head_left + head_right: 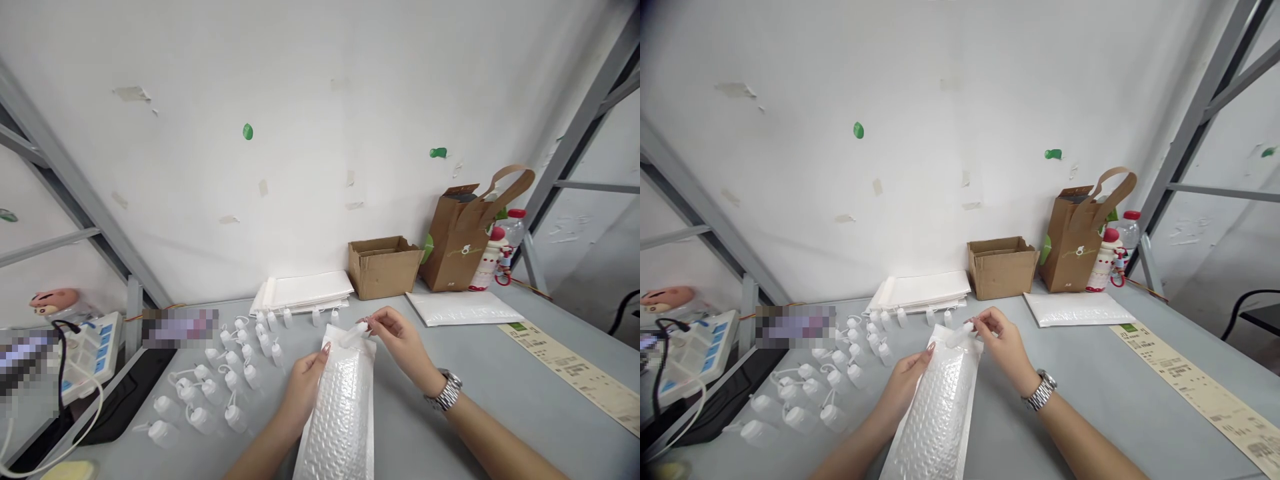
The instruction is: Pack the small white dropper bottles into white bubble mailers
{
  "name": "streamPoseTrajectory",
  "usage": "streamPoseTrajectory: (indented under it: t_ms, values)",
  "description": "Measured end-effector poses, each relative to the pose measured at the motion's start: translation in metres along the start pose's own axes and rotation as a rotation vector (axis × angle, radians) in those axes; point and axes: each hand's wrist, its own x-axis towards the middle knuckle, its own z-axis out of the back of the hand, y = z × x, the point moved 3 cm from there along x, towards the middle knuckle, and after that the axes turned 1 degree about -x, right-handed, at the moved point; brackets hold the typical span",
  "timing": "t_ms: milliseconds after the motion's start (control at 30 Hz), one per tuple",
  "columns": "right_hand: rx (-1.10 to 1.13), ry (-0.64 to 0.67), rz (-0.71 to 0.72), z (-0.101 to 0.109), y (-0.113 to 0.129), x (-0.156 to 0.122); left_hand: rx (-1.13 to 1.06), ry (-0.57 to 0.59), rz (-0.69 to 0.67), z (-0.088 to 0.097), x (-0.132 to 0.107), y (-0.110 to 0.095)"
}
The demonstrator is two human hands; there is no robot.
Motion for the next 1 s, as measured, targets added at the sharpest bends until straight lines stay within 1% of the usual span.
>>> streamPoseTrajectory:
  t_ms: [67,167,333,467,533,700,867,1000]
  values:
    - [-0.038,0.048,0.007,-0.002,0.004,-0.002,0.022,0.0,-0.009,0.001,0.001,0.002]
    - [-0.018,0.094,-0.039,-0.005,0.008,-0.003,0.075,-0.015,-0.025,0.002,0.002,0.002]
    - [0.133,0.159,-0.189,-0.004,0.01,0.002,0.115,-0.004,-0.039,-0.002,0.0,-0.001]
    - [0.261,0.23,-0.323,-0.006,0.004,0.003,0.142,0.022,-0.059,-0.004,0.0,-0.004]
    - [0.327,0.248,-0.358,-0.008,0.0,0.003,0.147,0.035,-0.059,-0.005,0.0,-0.004]
    - [0.425,0.275,-0.421,-0.008,-0.004,0.002,0.168,0.072,-0.078,-0.005,-0.001,-0.004]
    - [0.363,0.341,-0.42,-0.009,-0.002,0.0,0.187,0.095,-0.083,-0.006,-0.001,-0.001]
    - [0.36,0.347,-0.396,-0.012,0.002,-0.002,0.199,0.086,-0.092,-0.005,0.0,-0.001]
